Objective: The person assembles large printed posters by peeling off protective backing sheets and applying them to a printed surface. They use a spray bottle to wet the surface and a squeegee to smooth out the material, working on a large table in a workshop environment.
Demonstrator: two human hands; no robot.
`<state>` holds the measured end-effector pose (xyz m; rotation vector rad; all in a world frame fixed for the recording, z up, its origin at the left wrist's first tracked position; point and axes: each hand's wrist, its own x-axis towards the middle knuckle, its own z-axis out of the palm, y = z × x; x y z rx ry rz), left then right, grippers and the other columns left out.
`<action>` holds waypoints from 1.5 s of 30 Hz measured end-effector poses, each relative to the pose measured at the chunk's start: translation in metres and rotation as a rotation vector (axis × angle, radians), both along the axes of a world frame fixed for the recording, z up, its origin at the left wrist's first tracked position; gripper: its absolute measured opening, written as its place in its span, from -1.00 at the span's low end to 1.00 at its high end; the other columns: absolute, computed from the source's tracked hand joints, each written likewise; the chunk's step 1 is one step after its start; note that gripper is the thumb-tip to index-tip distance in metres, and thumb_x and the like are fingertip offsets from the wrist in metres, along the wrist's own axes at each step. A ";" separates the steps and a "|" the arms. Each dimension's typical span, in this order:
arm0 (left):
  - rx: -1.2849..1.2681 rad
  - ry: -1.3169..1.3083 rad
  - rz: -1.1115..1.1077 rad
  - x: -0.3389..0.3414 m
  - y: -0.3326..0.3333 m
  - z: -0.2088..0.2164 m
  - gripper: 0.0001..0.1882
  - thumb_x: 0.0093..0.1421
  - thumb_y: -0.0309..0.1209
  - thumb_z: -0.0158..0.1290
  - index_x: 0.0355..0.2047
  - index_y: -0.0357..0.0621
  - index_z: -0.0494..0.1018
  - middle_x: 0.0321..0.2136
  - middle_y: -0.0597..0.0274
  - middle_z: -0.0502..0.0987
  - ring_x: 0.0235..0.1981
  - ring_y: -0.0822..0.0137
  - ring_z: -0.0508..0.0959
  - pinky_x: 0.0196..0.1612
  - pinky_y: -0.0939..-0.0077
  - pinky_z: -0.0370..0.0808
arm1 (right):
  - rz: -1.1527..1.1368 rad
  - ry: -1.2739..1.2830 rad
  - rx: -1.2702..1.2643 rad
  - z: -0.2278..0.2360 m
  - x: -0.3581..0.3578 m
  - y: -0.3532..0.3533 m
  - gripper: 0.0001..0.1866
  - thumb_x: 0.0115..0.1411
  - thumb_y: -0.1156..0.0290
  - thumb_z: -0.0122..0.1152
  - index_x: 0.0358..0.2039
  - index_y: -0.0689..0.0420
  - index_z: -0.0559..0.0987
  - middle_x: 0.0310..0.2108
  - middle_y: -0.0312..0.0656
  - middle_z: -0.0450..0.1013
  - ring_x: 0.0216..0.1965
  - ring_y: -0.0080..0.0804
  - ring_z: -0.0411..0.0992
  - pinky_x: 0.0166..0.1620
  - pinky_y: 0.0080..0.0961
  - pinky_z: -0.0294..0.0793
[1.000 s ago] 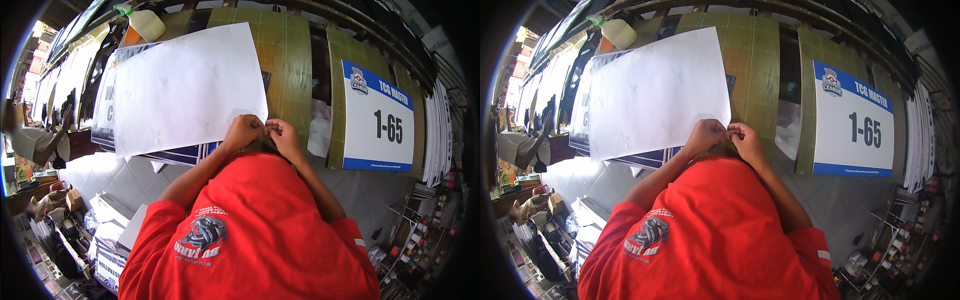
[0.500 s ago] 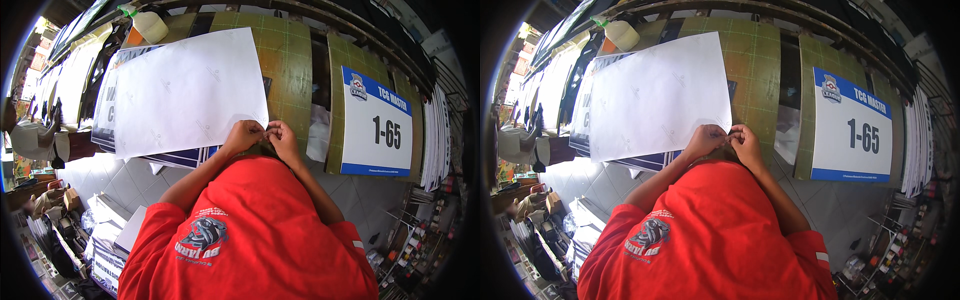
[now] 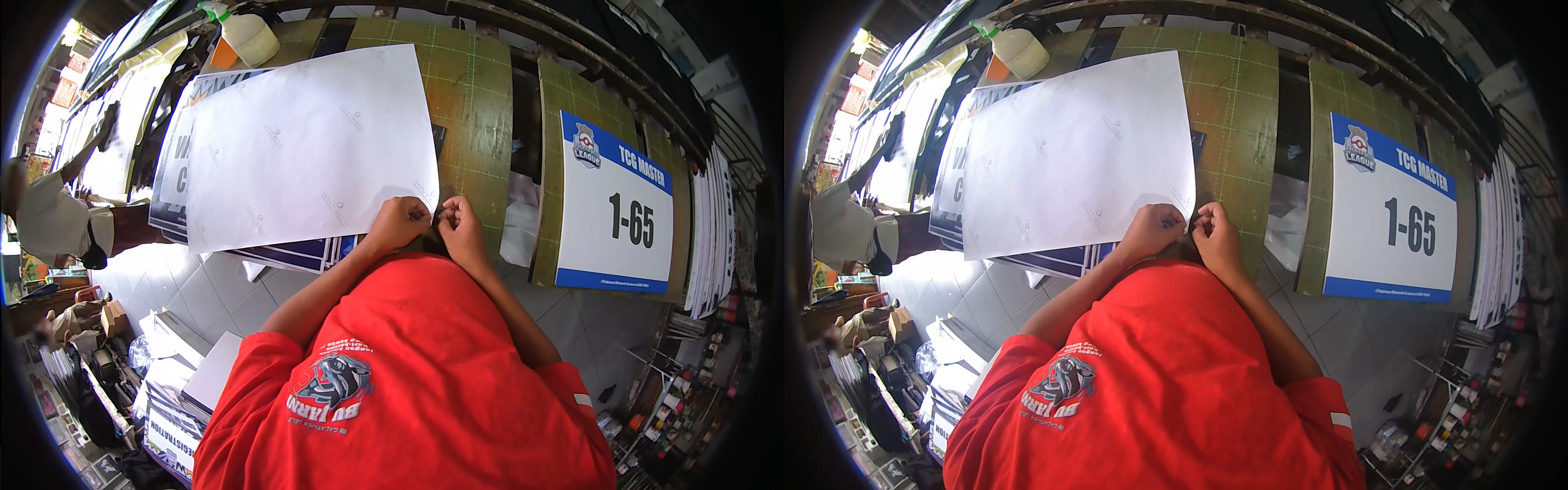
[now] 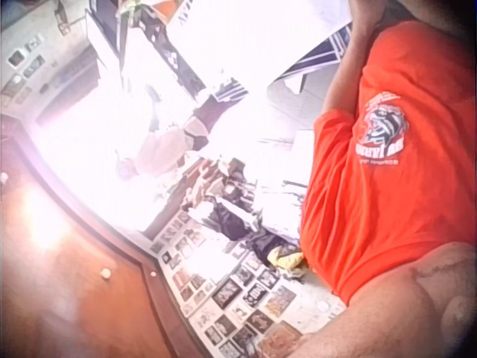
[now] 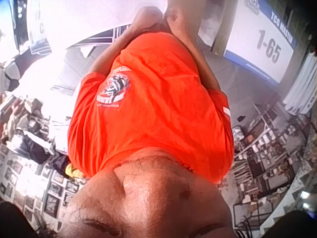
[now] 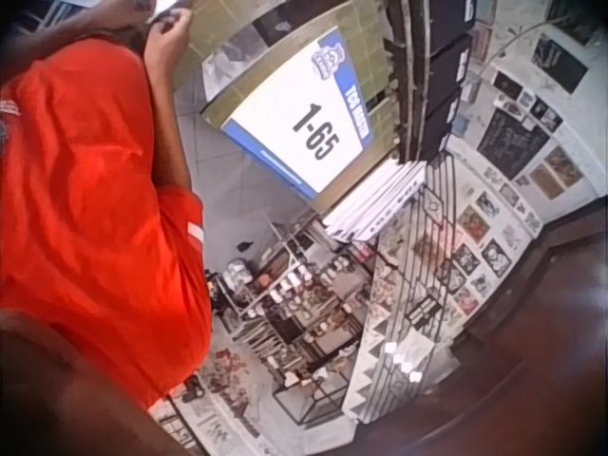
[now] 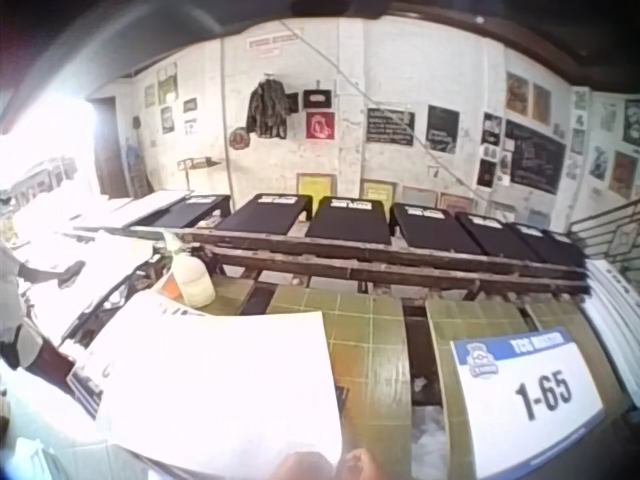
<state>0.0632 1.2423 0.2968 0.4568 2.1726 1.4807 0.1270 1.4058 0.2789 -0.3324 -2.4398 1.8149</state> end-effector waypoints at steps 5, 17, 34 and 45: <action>-0.131 -0.043 0.110 0.004 -0.002 0.020 -0.85 0.06 -0.48 0.07 -0.48 -0.38 0.50 -0.60 0.02 0.58 -0.54 0.34 0.63 -0.44 0.49 0.52 | 0.020 -0.005 0.181 0.012 0.003 0.001 -0.80 0.03 0.63 0.14 -0.29 0.17 0.42 -0.52 -0.18 0.40 -0.50 -0.41 0.41 -0.37 -0.47 0.40; 0.072 -0.318 0.329 0.013 -0.035 0.007 -0.89 0.15 -0.55 -0.06 -0.41 -0.41 0.40 -0.54 0.05 0.57 -0.51 0.34 0.64 -0.44 0.57 0.58 | 0.142 0.066 0.417 0.012 0.004 0.003 -0.82 0.00 0.59 0.09 -0.33 0.15 0.49 -0.48 -0.07 0.41 -0.41 -0.08 0.44 -0.34 -0.20 0.40; 0.099 -0.285 0.305 0.046 -0.058 -0.007 -0.88 0.14 -0.52 -0.03 -0.44 -0.38 0.41 -0.56 0.06 0.58 -0.54 0.36 0.61 -0.47 0.58 0.51 | 0.186 -0.109 0.299 0.042 -0.049 -0.008 -0.66 0.07 0.23 0.36 -0.33 0.20 0.47 -0.49 -0.12 0.52 -0.40 -0.18 0.53 -0.30 -0.32 0.49; -0.013 -0.111 0.226 0.049 -0.055 0.011 -0.89 0.13 -0.54 -0.06 -0.43 -0.37 0.40 -0.54 0.08 0.55 -0.47 0.33 0.63 -0.41 0.52 0.52 | 0.264 -0.071 0.184 0.001 -0.051 -0.013 -0.66 0.10 0.33 0.36 -0.22 0.26 0.48 -0.44 -0.18 0.52 -0.43 -0.47 0.46 -0.29 -0.50 0.46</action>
